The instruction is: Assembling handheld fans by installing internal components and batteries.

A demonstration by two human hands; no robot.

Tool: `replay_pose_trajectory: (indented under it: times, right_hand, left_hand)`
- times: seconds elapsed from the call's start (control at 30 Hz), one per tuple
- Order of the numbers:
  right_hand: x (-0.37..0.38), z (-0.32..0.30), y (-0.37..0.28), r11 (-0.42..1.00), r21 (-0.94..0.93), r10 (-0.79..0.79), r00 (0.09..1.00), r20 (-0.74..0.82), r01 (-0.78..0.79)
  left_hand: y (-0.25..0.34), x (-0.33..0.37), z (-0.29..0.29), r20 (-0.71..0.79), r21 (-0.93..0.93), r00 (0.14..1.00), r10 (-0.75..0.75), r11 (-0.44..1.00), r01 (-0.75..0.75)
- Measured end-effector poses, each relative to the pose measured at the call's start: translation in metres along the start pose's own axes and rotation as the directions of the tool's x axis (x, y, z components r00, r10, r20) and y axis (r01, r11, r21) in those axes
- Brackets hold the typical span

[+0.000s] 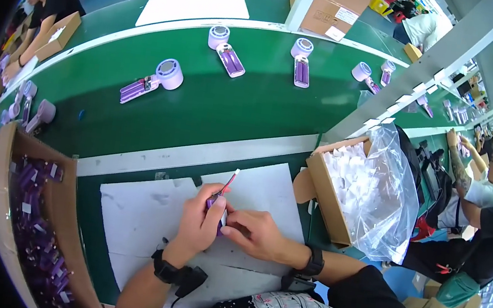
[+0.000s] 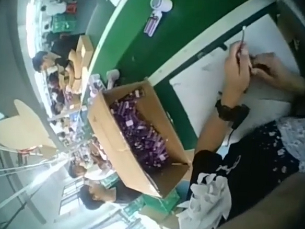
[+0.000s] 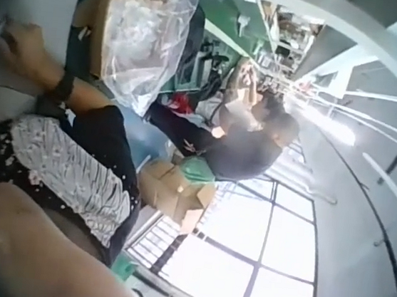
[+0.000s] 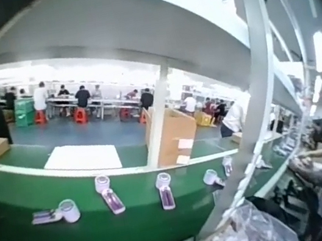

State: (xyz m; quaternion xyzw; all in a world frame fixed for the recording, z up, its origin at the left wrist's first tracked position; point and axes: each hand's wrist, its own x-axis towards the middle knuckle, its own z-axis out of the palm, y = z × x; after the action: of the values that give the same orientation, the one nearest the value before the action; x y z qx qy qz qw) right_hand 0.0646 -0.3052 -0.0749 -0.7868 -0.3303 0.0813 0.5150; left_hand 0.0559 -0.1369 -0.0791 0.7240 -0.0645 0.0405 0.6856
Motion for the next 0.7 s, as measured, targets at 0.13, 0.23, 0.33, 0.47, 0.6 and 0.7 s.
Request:
replay_pose_trajectory:
  times: [0.13,0.23,0.33,0.47,0.6,0.7]
  right_hand:
    - [-0.001,0.003,0.012,0.995,0.005,-0.095,0.995,-0.002,0.095]
    - [0.010,0.000,0.010,0.996,0.027,-0.087,0.995,0.042,0.086]
    - [0.008,-0.002,0.004,0.996,0.041,-0.077,0.995,0.070,0.074]
    - [0.008,-0.004,0.005,0.996,0.044,-0.086,0.993,0.078,0.083]
    - [0.008,-0.004,0.003,0.994,0.070,-0.094,0.991,0.091,0.088]
    - [0.008,-0.010,0.001,0.996,0.066,-0.070,0.991,0.114,0.062]
  left_hand:
    - [0.004,-0.001,-0.002,0.044,0.139,0.997,-0.060,0.989,0.054]
    - [0.002,0.003,-0.006,0.022,0.114,0.997,-0.071,0.991,0.068]
    - [0.005,0.001,-0.005,0.023,0.109,0.996,-0.091,0.990,0.088]
    - [0.010,0.004,-0.006,0.064,0.137,0.992,-0.109,0.986,0.099]
    - [0.013,0.002,-0.006,0.094,0.164,0.987,-0.133,0.980,0.116]
    - [0.016,0.005,-0.003,0.091,0.159,0.988,-0.128,0.981,0.112]
